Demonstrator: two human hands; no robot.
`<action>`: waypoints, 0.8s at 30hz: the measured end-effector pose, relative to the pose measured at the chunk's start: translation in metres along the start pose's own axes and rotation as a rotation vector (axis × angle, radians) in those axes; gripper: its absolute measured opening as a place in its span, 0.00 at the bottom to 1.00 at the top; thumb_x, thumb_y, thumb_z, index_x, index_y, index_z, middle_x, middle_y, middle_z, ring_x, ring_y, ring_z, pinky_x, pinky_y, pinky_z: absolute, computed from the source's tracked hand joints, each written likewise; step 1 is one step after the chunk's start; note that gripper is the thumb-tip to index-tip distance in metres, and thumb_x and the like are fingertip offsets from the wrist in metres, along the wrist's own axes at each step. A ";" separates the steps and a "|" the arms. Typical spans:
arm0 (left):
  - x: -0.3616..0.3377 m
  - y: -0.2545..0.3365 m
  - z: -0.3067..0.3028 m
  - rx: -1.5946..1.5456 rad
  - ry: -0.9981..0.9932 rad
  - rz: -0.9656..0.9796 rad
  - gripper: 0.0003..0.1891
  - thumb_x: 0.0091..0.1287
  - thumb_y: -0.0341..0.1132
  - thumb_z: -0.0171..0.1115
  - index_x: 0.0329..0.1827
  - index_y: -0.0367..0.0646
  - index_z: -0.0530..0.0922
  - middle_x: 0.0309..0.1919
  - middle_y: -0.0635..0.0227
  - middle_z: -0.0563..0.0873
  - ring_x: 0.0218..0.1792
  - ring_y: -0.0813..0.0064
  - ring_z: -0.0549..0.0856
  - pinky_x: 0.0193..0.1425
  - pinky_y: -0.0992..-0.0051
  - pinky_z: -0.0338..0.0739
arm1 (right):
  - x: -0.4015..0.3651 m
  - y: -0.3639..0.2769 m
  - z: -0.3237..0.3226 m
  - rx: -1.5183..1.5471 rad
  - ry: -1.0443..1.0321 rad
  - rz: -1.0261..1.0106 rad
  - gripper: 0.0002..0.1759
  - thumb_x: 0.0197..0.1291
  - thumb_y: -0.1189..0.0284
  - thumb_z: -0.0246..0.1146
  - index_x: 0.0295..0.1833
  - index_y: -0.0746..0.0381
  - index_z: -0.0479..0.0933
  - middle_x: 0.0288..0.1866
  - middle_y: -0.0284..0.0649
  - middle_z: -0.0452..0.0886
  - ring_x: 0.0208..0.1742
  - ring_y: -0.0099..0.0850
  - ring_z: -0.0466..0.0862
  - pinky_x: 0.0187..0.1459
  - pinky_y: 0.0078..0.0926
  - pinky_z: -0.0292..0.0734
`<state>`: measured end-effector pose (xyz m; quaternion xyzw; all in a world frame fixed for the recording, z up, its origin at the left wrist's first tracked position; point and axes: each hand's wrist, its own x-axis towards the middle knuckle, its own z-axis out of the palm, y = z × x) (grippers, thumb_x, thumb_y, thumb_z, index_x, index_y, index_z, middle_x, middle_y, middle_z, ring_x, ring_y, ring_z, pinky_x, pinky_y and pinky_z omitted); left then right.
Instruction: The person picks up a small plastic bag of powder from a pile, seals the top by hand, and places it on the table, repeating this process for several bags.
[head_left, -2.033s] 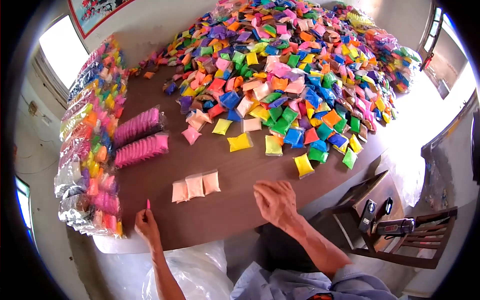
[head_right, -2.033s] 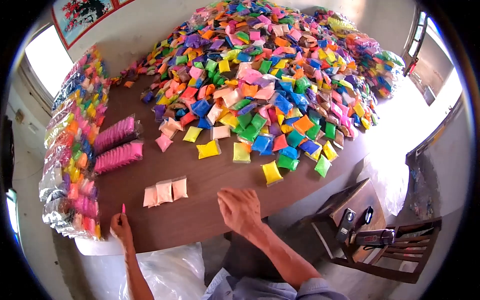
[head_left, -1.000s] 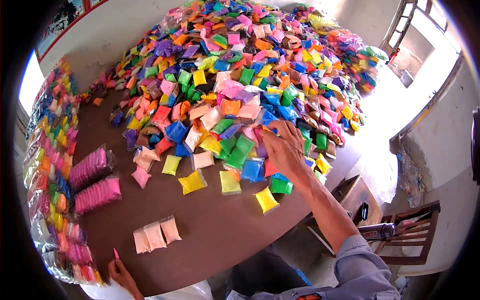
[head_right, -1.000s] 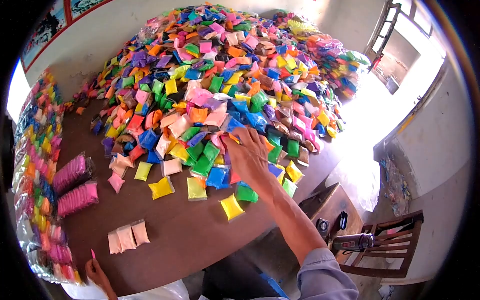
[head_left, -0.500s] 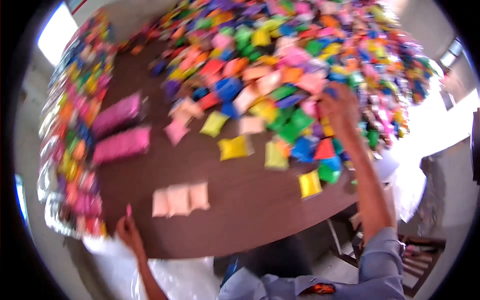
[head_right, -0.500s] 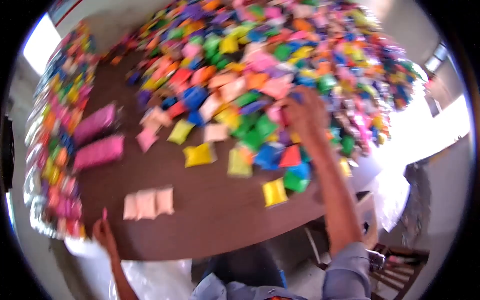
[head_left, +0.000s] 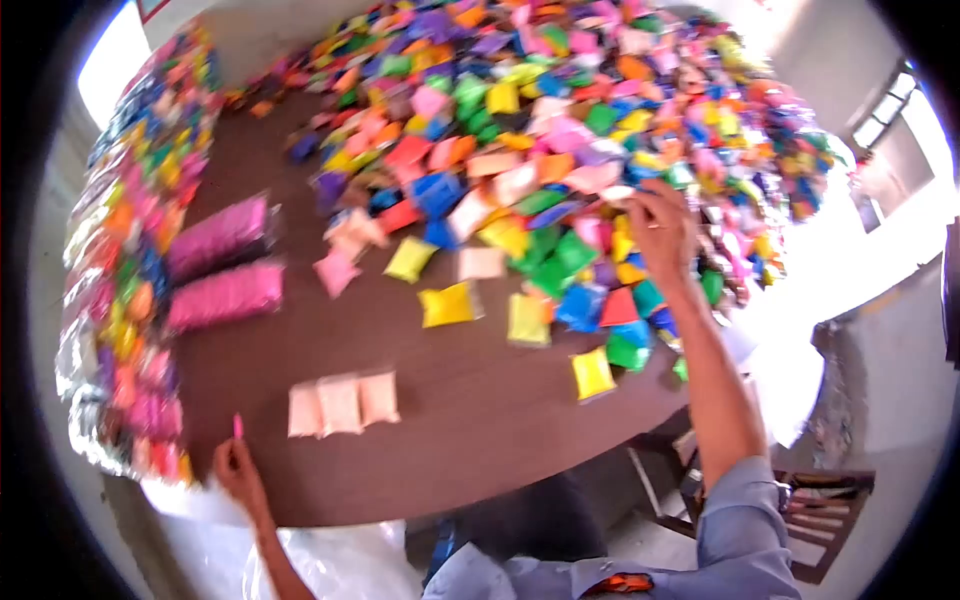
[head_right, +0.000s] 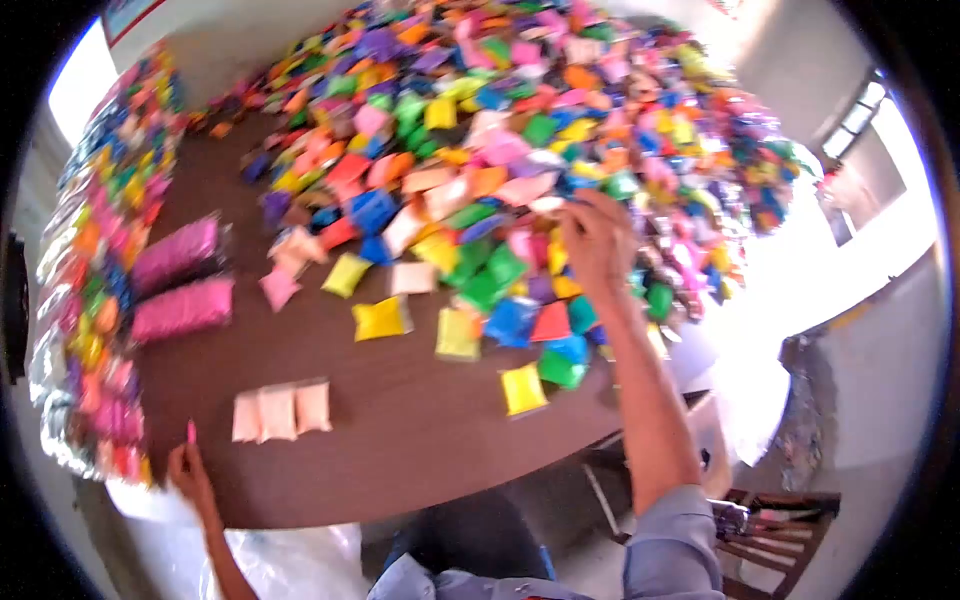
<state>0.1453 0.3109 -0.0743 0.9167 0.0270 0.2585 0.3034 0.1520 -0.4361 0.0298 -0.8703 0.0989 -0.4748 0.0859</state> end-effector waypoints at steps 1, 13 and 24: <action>0.002 -0.005 -0.002 0.004 -0.022 0.002 0.10 0.79 0.37 0.65 0.45 0.37 0.85 0.35 0.65 0.85 0.38 0.71 0.81 0.45 0.68 0.77 | 0.003 -0.004 -0.006 0.059 0.008 0.060 0.07 0.60 0.71 0.75 0.43 0.59 0.92 0.53 0.41 0.91 0.54 0.42 0.90 0.58 0.38 0.85; 0.007 0.018 -0.005 0.009 -0.023 0.004 0.11 0.79 0.36 0.64 0.45 0.36 0.84 0.36 0.62 0.86 0.38 0.67 0.83 0.46 0.67 0.79 | 0.001 -0.030 -0.069 0.663 -0.060 0.758 0.12 0.73 0.66 0.68 0.51 0.64 0.84 0.37 0.29 0.82 0.38 0.18 0.80 0.40 0.20 0.79; 0.008 0.016 -0.003 -0.080 -0.004 0.003 0.08 0.74 0.33 0.66 0.43 0.36 0.85 0.35 0.60 0.88 0.36 0.66 0.84 0.44 0.65 0.80 | -0.071 -0.097 -0.110 1.289 -0.011 1.187 0.20 0.75 0.70 0.60 0.69 0.59 0.76 0.46 0.39 0.87 0.35 0.26 0.87 0.29 0.17 0.78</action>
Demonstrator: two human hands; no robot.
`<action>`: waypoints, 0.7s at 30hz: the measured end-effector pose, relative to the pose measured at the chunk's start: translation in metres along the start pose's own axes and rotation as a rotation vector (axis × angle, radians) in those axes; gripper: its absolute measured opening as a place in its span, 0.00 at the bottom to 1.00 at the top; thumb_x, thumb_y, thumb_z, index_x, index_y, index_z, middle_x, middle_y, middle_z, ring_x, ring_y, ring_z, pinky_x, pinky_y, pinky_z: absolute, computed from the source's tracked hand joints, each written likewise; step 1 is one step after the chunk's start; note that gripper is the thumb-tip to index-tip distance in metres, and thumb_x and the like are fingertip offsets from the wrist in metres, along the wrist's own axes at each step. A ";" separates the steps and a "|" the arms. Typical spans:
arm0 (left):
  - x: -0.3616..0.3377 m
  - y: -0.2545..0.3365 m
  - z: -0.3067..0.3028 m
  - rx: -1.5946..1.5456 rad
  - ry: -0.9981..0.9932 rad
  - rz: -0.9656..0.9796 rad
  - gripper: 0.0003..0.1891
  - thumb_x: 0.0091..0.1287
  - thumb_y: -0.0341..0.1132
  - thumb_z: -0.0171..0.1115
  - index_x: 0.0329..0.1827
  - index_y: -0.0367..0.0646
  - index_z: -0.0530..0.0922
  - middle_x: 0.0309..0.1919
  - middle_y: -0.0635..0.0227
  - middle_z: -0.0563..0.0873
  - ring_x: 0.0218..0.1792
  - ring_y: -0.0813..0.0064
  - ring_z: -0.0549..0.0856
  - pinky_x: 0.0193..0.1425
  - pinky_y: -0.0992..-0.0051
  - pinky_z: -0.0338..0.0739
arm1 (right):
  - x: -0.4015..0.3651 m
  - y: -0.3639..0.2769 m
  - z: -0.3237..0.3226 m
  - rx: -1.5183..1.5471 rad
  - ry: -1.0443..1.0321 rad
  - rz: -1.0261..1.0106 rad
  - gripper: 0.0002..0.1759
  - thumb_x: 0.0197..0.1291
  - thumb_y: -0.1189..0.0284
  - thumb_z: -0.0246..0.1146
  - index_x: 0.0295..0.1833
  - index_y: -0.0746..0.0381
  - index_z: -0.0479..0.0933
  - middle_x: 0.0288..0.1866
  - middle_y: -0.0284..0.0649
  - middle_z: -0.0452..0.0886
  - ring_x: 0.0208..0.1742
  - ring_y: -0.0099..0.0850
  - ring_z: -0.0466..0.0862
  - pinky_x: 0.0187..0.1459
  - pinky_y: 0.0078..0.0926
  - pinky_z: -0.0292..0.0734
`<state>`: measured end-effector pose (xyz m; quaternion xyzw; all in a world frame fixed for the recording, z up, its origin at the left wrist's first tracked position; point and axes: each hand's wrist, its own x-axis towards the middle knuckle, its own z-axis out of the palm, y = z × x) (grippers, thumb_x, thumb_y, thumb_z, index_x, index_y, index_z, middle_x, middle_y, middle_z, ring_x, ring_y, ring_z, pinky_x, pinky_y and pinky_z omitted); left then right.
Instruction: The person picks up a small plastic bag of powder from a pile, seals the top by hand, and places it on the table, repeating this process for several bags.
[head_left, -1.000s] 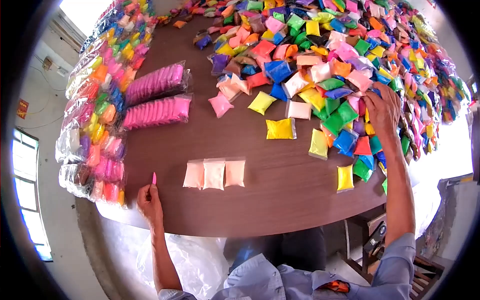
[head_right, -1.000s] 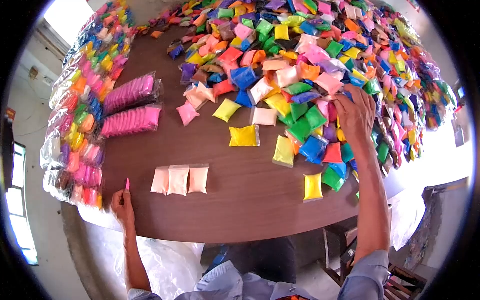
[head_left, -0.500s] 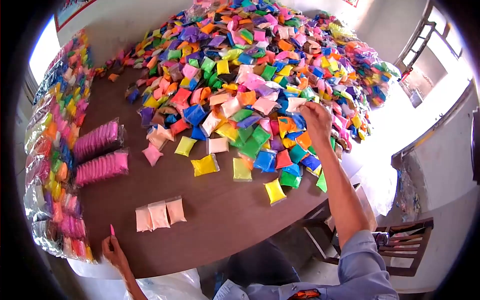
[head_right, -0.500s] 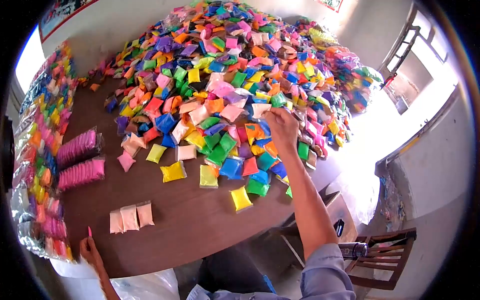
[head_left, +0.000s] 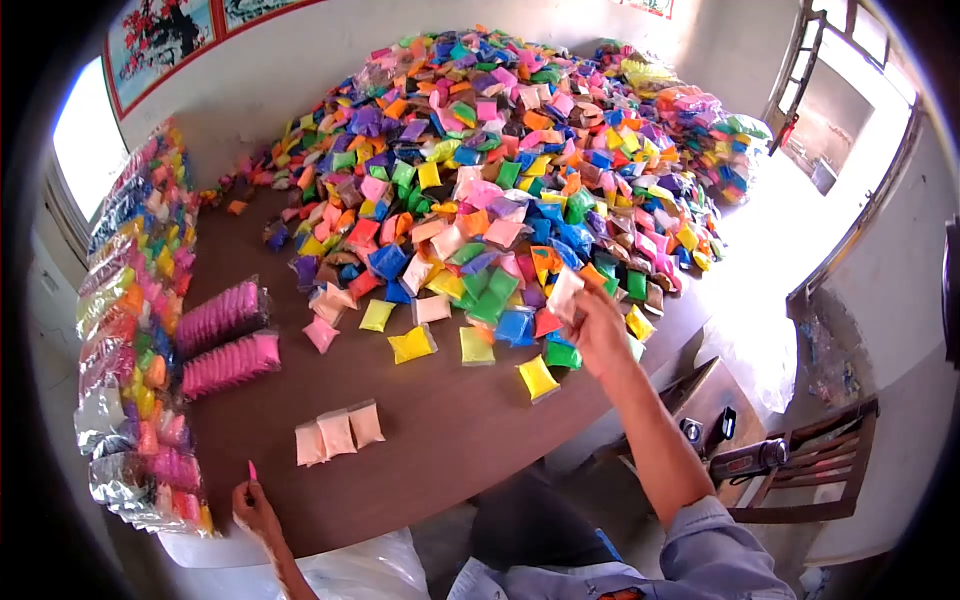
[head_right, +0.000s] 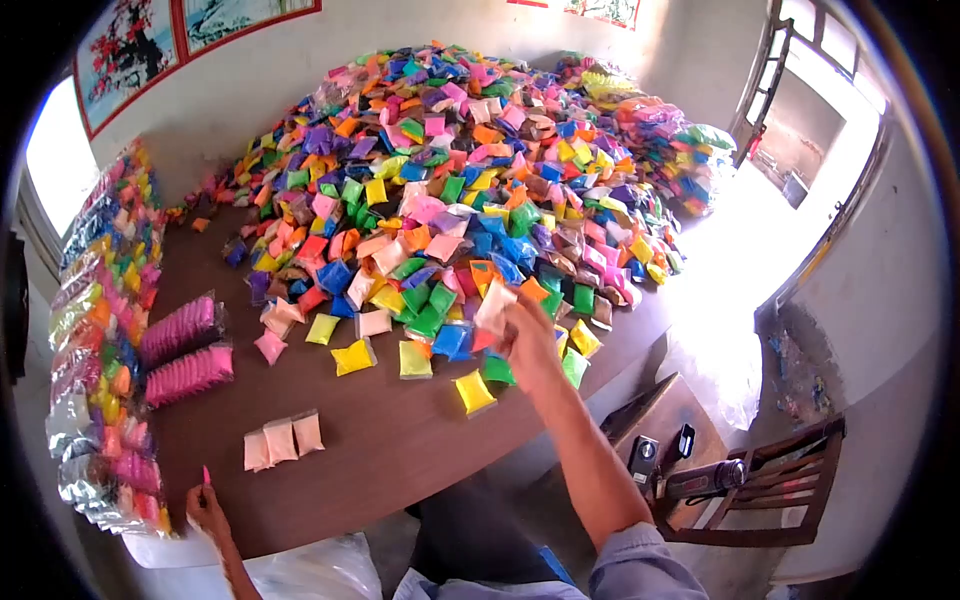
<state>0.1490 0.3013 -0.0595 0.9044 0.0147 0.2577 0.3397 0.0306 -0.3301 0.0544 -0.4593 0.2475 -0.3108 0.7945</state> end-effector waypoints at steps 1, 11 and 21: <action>0.000 0.006 0.000 -0.001 0.010 0.011 0.08 0.74 0.33 0.66 0.43 0.36 0.85 0.34 0.59 0.88 0.35 0.66 0.84 0.44 0.65 0.80 | -0.016 0.006 -0.001 0.097 -0.043 0.079 0.22 0.76 0.72 0.58 0.73 0.59 0.74 0.49 0.41 0.87 0.39 0.29 0.89 0.31 0.18 0.80; -0.002 0.009 -0.001 -0.005 0.018 0.077 0.09 0.75 0.34 0.66 0.42 0.36 0.85 0.35 0.58 0.88 0.36 0.62 0.86 0.43 0.62 0.81 | -0.078 0.038 -0.022 0.328 -0.110 0.208 0.26 0.72 0.78 0.64 0.74 0.60 0.71 0.60 0.46 0.86 0.56 0.40 0.92 0.44 0.24 0.92; 0.000 -0.006 0.004 0.004 0.007 0.132 0.09 0.74 0.35 0.66 0.45 0.36 0.86 0.38 0.56 0.90 0.38 0.58 0.88 0.45 0.60 0.83 | -0.115 0.040 -0.049 0.296 -0.008 0.137 0.27 0.71 0.78 0.70 0.72 0.63 0.71 0.59 0.45 0.86 0.56 0.36 0.92 0.42 0.22 0.90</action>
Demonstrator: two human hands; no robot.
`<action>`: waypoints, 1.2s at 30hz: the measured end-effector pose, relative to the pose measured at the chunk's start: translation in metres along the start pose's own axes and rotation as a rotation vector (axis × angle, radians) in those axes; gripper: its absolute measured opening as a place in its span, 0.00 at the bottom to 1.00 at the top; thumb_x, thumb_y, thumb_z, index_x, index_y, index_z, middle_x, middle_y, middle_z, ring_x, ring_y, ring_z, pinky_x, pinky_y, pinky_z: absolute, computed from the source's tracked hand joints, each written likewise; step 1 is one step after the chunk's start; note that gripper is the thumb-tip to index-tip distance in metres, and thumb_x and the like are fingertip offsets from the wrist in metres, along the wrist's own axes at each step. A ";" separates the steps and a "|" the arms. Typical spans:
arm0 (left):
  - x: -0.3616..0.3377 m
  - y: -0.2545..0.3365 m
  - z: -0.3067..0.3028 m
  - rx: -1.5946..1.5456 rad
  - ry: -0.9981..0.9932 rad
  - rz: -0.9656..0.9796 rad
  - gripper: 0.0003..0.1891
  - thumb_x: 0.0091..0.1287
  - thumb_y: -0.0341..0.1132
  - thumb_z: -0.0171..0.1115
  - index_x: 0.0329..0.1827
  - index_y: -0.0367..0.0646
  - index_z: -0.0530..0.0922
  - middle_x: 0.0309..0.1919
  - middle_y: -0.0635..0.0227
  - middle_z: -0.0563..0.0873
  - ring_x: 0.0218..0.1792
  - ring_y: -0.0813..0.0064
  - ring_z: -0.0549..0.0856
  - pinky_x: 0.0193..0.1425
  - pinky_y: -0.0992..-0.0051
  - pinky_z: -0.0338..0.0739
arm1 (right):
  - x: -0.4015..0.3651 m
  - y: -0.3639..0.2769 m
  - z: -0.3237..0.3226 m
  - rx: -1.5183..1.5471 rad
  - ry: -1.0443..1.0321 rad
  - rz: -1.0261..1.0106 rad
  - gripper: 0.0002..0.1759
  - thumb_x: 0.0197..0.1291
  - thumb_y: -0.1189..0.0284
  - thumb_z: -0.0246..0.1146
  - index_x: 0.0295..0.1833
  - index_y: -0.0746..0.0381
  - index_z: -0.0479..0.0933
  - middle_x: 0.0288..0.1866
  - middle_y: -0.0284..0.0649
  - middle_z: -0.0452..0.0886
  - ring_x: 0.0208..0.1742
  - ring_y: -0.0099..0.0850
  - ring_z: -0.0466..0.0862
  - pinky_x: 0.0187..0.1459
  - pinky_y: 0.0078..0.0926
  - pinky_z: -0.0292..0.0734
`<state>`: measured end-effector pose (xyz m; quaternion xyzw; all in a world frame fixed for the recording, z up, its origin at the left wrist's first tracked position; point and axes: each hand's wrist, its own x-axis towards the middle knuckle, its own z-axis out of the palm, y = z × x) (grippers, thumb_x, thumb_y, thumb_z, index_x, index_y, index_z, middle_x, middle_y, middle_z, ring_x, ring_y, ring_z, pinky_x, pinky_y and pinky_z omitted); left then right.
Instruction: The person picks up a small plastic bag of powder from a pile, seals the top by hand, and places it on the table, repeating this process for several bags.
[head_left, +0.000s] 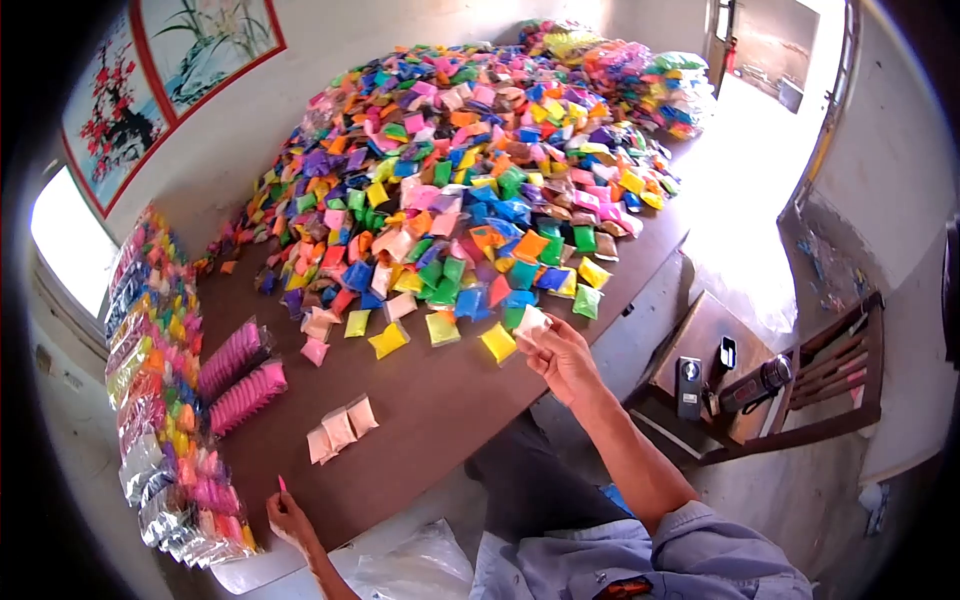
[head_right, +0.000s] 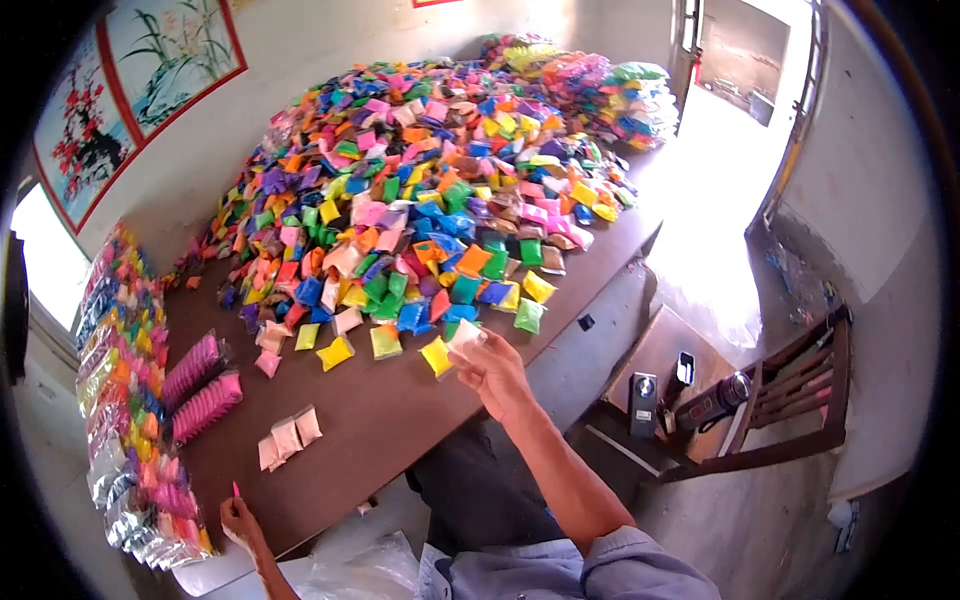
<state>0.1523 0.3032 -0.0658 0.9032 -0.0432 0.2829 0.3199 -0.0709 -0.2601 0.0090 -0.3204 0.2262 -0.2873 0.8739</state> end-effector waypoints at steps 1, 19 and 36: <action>-0.001 -0.001 0.000 -0.004 -0.014 0.014 0.09 0.74 0.35 0.66 0.45 0.36 0.86 0.38 0.56 0.90 0.38 0.58 0.88 0.45 0.60 0.83 | 0.000 0.002 -0.010 0.145 -0.003 0.022 0.24 0.71 0.77 0.70 0.69 0.64 0.72 0.57 0.44 0.86 0.54 0.34 0.92 0.40 0.20 0.89; -0.002 -0.025 -0.025 0.099 -0.213 0.206 0.08 0.74 0.31 0.66 0.46 0.33 0.84 0.36 0.55 0.87 0.36 0.57 0.84 0.44 0.59 0.81 | -0.117 0.071 -0.004 0.081 -0.066 0.306 0.35 0.65 0.71 0.73 0.74 0.62 0.68 0.59 0.39 0.80 0.58 0.30 0.87 0.52 0.31 0.89; -0.147 0.236 -0.019 -0.352 -0.583 0.089 0.11 0.77 0.35 0.67 0.40 0.35 0.87 0.29 0.70 0.88 0.30 0.77 0.84 0.37 0.72 0.81 | -0.130 0.086 0.005 0.004 -0.073 0.230 0.16 0.63 0.79 0.75 0.55 0.62 0.81 0.49 0.37 0.88 0.47 0.24 0.87 0.51 0.24 0.82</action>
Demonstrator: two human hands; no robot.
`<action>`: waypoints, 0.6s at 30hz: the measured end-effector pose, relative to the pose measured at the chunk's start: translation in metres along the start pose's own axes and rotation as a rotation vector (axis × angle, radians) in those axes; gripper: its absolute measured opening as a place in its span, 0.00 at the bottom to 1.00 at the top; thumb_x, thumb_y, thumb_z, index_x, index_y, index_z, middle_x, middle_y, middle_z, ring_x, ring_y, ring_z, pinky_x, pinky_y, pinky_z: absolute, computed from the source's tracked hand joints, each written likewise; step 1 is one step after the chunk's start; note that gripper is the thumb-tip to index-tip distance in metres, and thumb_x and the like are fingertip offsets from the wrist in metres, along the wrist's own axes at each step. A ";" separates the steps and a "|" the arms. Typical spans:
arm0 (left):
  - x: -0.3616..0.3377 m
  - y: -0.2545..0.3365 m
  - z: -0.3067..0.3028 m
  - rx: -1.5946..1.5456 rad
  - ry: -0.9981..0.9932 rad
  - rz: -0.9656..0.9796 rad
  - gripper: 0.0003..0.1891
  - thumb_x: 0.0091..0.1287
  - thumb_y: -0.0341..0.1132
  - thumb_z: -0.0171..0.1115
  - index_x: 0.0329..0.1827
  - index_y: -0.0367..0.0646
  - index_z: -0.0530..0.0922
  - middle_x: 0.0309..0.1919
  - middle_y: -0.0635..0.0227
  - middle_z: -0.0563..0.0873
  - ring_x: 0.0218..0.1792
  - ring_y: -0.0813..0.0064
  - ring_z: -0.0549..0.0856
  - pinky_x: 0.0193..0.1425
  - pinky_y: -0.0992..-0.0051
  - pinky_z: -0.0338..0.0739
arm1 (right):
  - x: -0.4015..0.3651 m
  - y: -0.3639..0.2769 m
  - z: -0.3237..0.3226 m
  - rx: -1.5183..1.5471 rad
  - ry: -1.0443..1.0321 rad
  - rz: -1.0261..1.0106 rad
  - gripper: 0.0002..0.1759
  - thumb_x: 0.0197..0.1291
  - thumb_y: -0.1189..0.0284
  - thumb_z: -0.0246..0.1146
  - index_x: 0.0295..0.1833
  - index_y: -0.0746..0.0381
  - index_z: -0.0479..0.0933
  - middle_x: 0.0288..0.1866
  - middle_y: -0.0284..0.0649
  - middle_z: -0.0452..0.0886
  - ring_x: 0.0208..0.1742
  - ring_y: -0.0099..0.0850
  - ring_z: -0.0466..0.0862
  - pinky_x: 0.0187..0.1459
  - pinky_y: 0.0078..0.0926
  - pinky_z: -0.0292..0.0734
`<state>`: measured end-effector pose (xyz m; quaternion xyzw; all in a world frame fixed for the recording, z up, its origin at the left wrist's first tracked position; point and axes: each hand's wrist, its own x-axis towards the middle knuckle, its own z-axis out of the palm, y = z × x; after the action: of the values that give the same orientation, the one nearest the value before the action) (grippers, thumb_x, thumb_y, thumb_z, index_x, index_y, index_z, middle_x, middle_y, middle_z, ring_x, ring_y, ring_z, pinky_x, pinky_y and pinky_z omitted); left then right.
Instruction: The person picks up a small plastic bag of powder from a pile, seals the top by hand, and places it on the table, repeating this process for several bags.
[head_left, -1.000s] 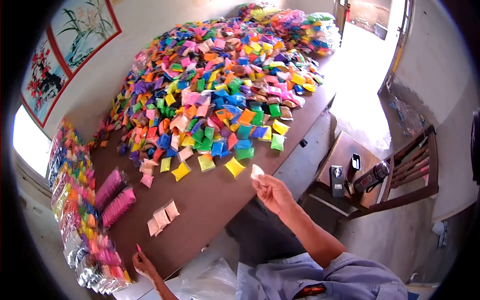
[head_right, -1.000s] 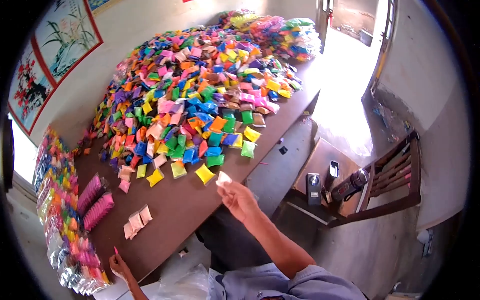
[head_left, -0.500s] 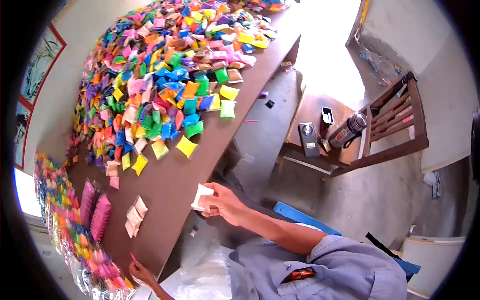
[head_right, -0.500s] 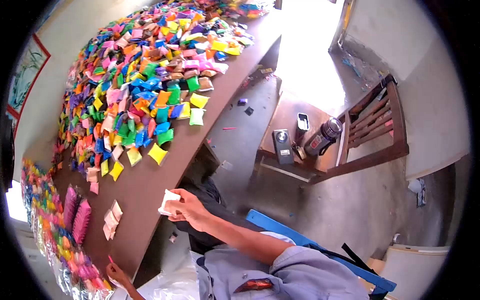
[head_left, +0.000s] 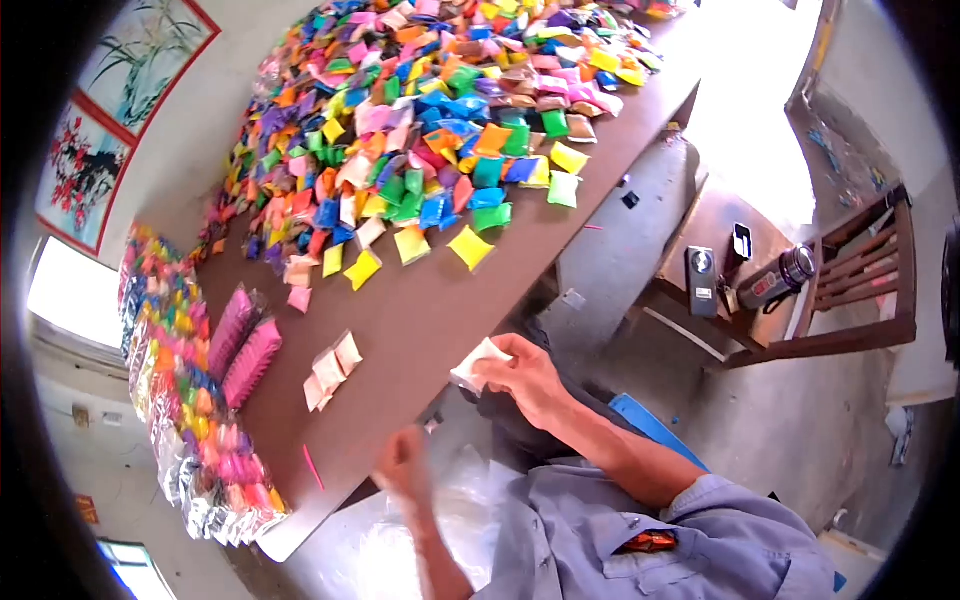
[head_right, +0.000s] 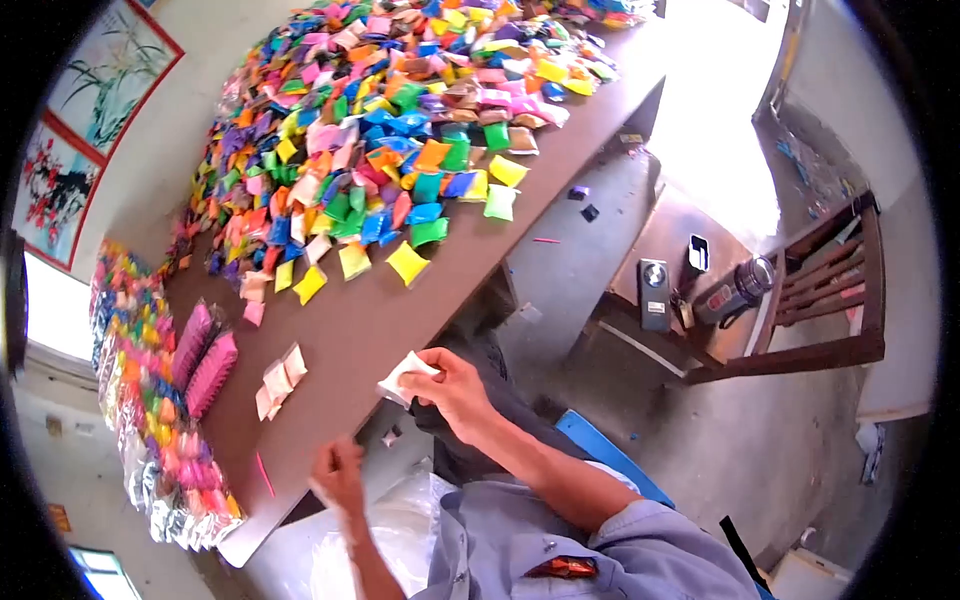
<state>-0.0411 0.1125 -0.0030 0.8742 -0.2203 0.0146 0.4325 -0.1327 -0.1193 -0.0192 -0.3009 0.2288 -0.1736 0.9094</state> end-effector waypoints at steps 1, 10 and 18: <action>-0.003 0.026 0.022 -0.133 -0.072 -0.060 0.14 0.78 0.39 0.67 0.39 0.35 0.86 0.28 0.69 0.87 0.29 0.77 0.83 0.36 0.73 0.80 | -0.002 0.004 0.003 -0.048 0.005 -0.084 0.15 0.64 0.80 0.74 0.55 0.63 0.81 0.49 0.36 0.88 0.47 0.23 0.86 0.52 0.23 0.82; 0.016 0.081 0.078 -0.662 -0.205 -0.304 0.22 0.82 0.50 0.61 0.42 0.37 0.85 0.30 0.74 0.83 0.33 0.84 0.78 0.35 0.76 0.71 | -0.030 0.008 0.011 -0.771 -0.140 -0.783 0.16 0.55 0.92 0.69 0.46 0.65 0.78 0.71 0.53 0.78 0.66 0.41 0.86 0.57 0.30 0.85; 0.029 0.064 0.061 -0.456 -0.211 -0.207 0.09 0.79 0.35 0.63 0.40 0.40 0.85 0.29 0.75 0.82 0.29 0.83 0.77 0.33 0.77 0.72 | -0.025 0.024 0.006 -0.612 -0.112 -0.699 0.17 0.65 0.82 0.72 0.57 0.63 0.78 0.61 0.43 0.83 0.66 0.31 0.82 0.64 0.29 0.79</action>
<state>-0.0509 0.0215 0.0135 0.7689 -0.1710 -0.1709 0.5920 -0.1462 -0.0871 -0.0226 -0.6231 0.1048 -0.3777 0.6768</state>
